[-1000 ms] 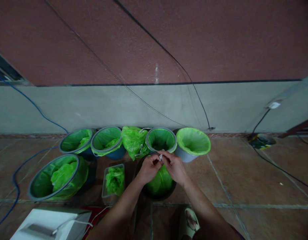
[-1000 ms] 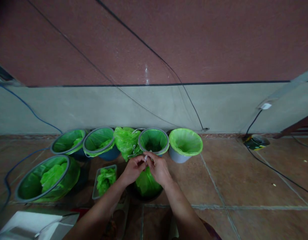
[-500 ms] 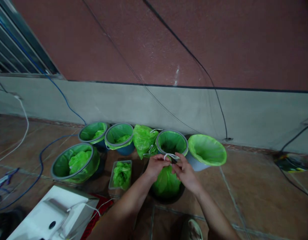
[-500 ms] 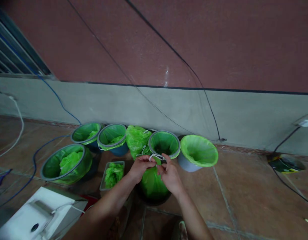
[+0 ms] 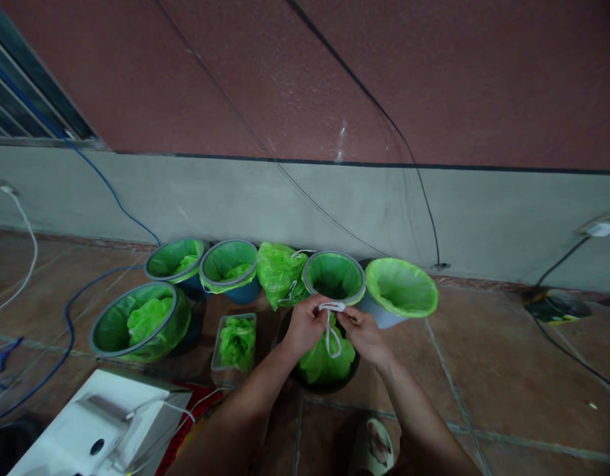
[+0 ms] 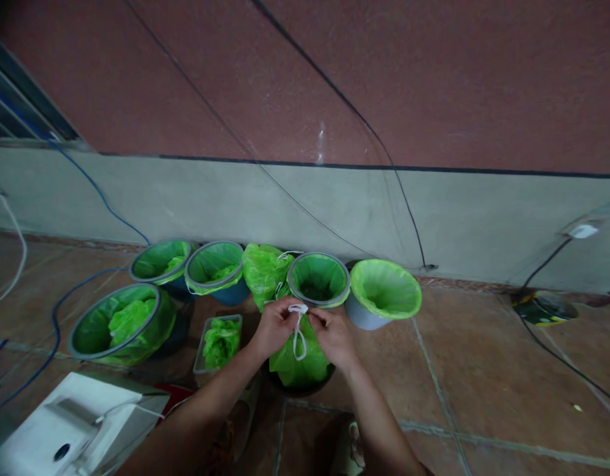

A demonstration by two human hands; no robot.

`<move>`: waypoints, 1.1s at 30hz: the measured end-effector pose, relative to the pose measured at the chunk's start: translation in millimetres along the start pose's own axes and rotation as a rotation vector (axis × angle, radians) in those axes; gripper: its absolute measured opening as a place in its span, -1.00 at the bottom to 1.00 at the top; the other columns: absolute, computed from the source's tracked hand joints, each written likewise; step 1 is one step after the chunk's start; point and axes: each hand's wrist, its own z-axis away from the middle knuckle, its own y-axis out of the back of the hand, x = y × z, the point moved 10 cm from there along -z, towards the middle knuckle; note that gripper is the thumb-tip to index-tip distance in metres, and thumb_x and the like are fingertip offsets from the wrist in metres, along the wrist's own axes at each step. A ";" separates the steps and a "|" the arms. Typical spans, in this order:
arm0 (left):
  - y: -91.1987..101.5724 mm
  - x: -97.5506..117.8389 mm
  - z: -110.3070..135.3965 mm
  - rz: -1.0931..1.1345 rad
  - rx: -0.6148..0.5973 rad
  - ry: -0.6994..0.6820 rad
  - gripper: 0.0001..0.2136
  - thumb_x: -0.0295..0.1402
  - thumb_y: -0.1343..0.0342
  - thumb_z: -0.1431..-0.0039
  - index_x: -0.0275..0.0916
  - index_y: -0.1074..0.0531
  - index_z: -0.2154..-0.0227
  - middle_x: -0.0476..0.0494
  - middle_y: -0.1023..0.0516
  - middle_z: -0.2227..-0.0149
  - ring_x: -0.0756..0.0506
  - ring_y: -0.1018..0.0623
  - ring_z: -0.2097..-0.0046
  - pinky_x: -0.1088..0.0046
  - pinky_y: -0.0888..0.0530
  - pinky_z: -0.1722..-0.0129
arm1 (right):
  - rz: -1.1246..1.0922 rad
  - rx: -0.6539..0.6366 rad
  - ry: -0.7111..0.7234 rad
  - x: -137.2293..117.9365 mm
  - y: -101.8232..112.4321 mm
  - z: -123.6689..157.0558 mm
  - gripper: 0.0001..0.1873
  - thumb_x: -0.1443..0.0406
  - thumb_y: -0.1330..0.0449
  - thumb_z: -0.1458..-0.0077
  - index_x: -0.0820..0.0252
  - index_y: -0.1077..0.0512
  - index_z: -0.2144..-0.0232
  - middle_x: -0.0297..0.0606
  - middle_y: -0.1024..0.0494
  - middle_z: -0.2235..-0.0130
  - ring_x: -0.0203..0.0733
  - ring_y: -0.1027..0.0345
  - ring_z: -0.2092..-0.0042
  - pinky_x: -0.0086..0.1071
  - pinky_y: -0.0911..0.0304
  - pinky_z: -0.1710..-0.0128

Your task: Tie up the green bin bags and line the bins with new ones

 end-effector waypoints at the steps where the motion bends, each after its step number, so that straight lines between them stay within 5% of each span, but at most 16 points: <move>1: -1.1 -0.7 0.5 -0.005 0.002 0.006 -0.80 -0.51 0.00 -0.04 -0.28 -0.50 0.32 -0.03 -0.50 0.42 0.05 -0.43 0.46 0.58 -0.36 0.45 | -0.073 -0.044 -0.018 -2.7 -6.0 1.0 -0.58 0.03 -0.11 -0.02 0.21 -0.54 0.27 -0.35 -0.43 0.55 -0.32 -0.22 0.55 -0.45 -0.09 0.54; 4: 0.3 -4.0 1.2 -0.021 0.026 0.038 -0.85 -0.45 -0.06 -0.05 -0.28 -0.50 0.33 -0.03 -0.50 0.42 0.04 -0.44 0.48 0.56 -0.38 0.46 | -0.264 -0.080 -0.100 -3.8 -14.3 2.8 -0.53 -0.04 -0.18 0.08 0.27 -0.52 0.35 -0.47 -0.21 0.68 -0.42 0.01 0.65 -0.48 0.08 0.63; 7: 1.2 -7.3 1.4 -0.053 0.014 0.059 -0.90 -0.41 -0.10 -0.04 -0.28 -0.50 0.43 -0.04 -0.52 0.44 0.03 -0.47 0.46 0.54 -0.41 0.42 | -0.292 -0.035 -0.122 1.4 -10.4 1.1 -0.55 0.00 -0.21 0.11 0.29 -0.51 0.37 -0.47 -0.21 0.68 -0.43 0.02 0.64 -0.49 0.11 0.63; 10: -0.2 -17.2 1.6 -0.153 -0.054 0.110 -0.88 -0.38 -0.10 -0.07 -0.28 -0.50 0.47 -0.07 -0.55 0.47 0.00 -0.50 0.43 0.52 -0.42 0.38 | -0.058 0.003 -0.054 8.1 -2.5 -3.1 -0.65 0.09 -0.13 0.01 0.27 -0.52 0.40 -0.39 -0.32 0.63 -0.38 -0.10 0.60 -0.47 0.03 0.58; 14: 12.0 -41.6 1.7 -0.586 -0.088 0.234 -0.87 -0.44 -0.07 -0.07 -0.27 -0.49 0.51 -0.12 -0.57 0.47 -0.06 -0.53 0.37 0.48 -0.41 0.31 | 0.430 0.136 -0.055 26.3 13.7 -5.8 -0.75 0.28 -0.06 -0.04 0.19 -0.53 0.47 -0.24 -0.53 0.47 -0.26 -0.33 0.43 -0.44 -0.09 0.44; 18: 16.0 -67.8 6.3 -0.824 -0.203 0.347 -0.82 -0.39 0.00 -0.14 -0.25 -0.50 0.43 -0.18 -0.58 0.40 -0.14 -0.57 0.25 0.40 -0.41 0.22 | 0.587 0.031 -0.089 40.6 2.6 -7.8 -0.76 0.34 -0.06 -0.04 0.18 -0.52 0.52 -0.22 -0.57 0.43 -0.25 -0.38 0.38 -0.45 -0.09 0.42; 21: 15.2 -80.4 13.4 -0.755 -0.233 0.391 -0.82 -0.44 -0.02 -0.09 -0.25 -0.49 0.27 -0.26 -0.58 0.27 -0.21 -0.56 0.15 0.31 -0.41 0.12 | 0.548 -0.009 -0.065 38.0 -4.1 -8.8 -0.75 0.35 -0.03 -0.05 0.20 -0.50 0.50 -0.24 -0.55 0.46 -0.26 -0.37 0.41 -0.45 -0.08 0.43; 26: -3.6 -111.2 35.0 -0.617 -0.306 0.472 -0.37 -0.55 -0.29 0.38 -0.26 -0.42 0.08 -0.35 -0.46 0.00 -0.33 -0.48 -0.02 0.24 -0.37 -0.01 | 0.528 -0.031 -0.036 33.2 -10.5 -10.3 -0.73 0.33 0.01 -0.08 0.20 -0.49 0.47 -0.25 -0.55 0.45 -0.23 -0.39 0.40 -0.43 -0.12 0.42; 30: -24.4 -136.8 42.5 -0.267 -0.212 0.523 -0.85 -0.54 -0.23 0.36 -0.26 -0.43 0.60 -0.11 -0.46 0.50 -0.32 -0.53 0.19 0.15 -0.39 0.09 | 0.486 -0.076 0.016 33.4 -19.4 -10.0 -0.73 0.29 0.01 -0.09 0.18 -0.47 0.49 -0.24 -0.56 0.44 -0.19 -0.42 0.37 -0.39 -0.20 0.36; 33: -31.2 -139.7 35.0 -0.069 -0.117 0.472 -0.75 -0.48 -0.19 0.25 -0.23 -0.24 0.84 0.02 -0.17 0.77 -0.20 -0.49 0.41 0.25 -0.43 0.27 | 0.418 -0.108 0.044 35.4 -23.2 -7.7 -0.77 0.27 -0.03 -0.08 0.19 -0.47 0.33 -0.21 -0.58 0.35 -0.14 -0.46 0.29 -0.32 -0.28 0.26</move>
